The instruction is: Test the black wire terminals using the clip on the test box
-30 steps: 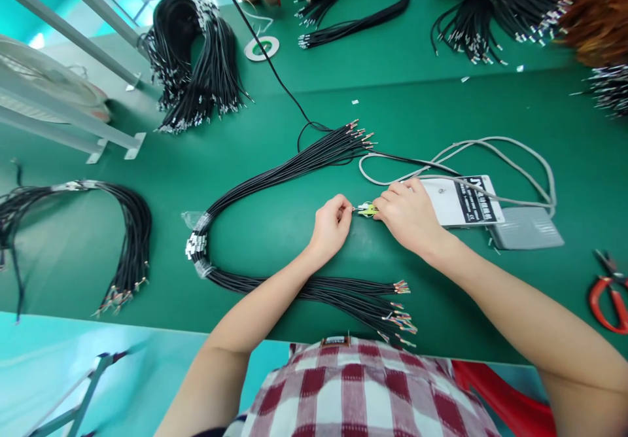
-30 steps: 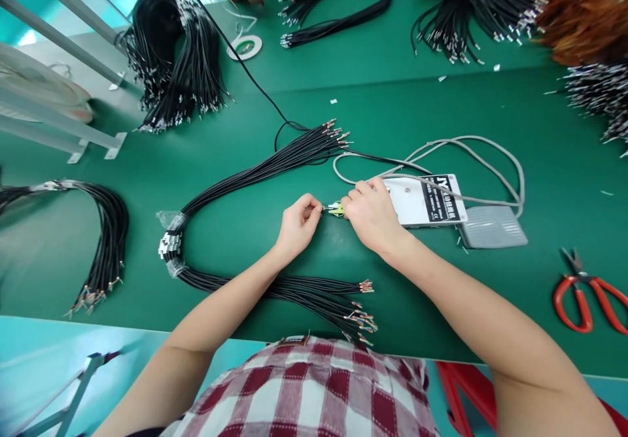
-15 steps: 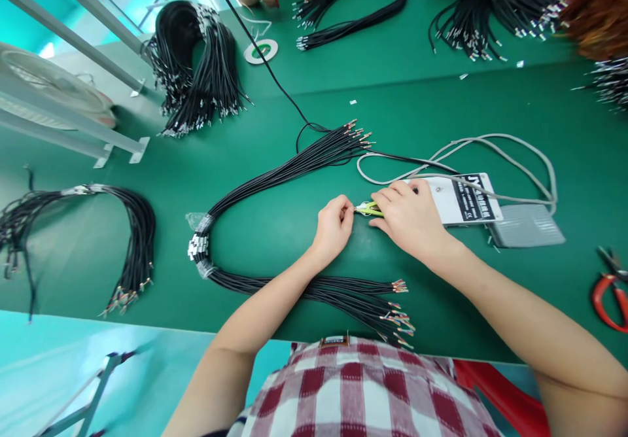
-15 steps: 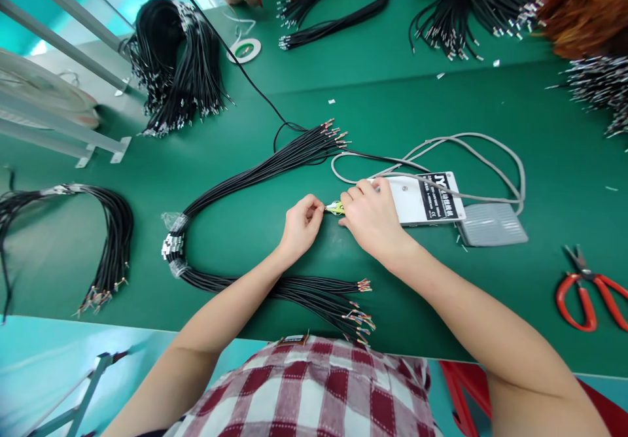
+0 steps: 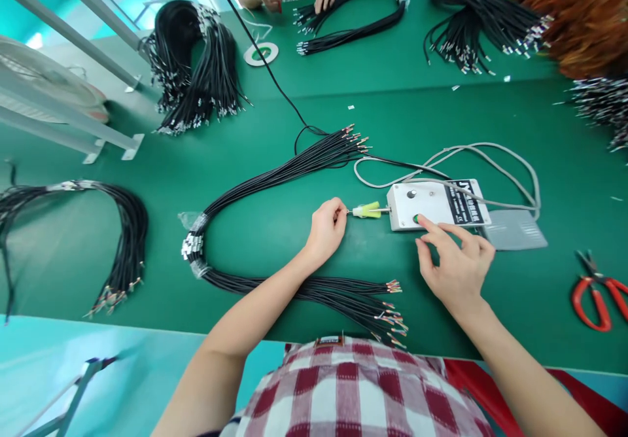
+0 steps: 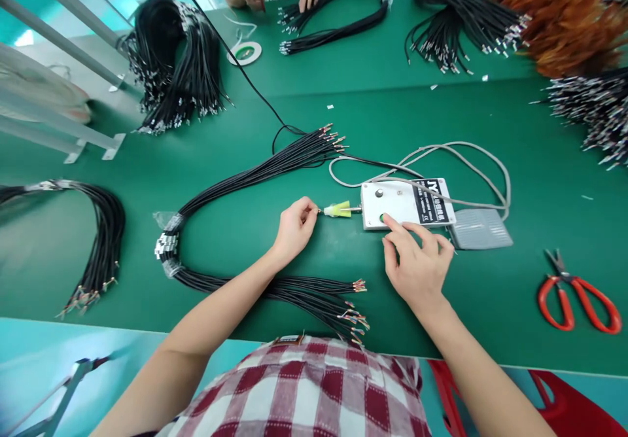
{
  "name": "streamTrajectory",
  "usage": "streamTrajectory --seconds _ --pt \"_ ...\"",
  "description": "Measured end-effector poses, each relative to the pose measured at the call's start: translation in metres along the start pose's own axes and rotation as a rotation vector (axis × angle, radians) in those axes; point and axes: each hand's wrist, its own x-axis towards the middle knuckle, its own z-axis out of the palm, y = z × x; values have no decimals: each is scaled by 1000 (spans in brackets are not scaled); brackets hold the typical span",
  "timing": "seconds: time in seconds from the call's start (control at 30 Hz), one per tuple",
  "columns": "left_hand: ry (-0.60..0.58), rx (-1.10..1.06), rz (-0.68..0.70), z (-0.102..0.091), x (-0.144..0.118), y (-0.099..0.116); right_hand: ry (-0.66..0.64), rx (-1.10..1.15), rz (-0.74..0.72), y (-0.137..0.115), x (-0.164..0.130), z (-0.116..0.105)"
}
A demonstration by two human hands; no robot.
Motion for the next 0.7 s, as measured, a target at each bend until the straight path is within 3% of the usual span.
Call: streamTrajectory --seconds 0.23,0.33,0.4,0.47,0.57,0.6,0.63,0.7 --pt "60 -102 -82 -18 3 -18 14 135 15 -2 -3 -7" --pt "195 -106 -118 -47 31 -32 -37 345 -15 -10 -14 -12" --pt "337 -97 -215 -75 56 -38 -115 482 -23 -14 -23 -12" --pt "359 -92 -248 -98 72 -37 -195 573 28 -16 -32 -8" --pt "349 -36 -151 -103 52 -17 -286 686 152 -15 -38 -3" --pt "310 2 -83 -96 33 -8 -309 722 192 -14 -38 -3" --pt "199 27 -16 -87 11 2 -331 755 227 -15 -38 -3" --pt "-421 181 216 -65 -35 19 -384 824 284 -16 -36 -5"
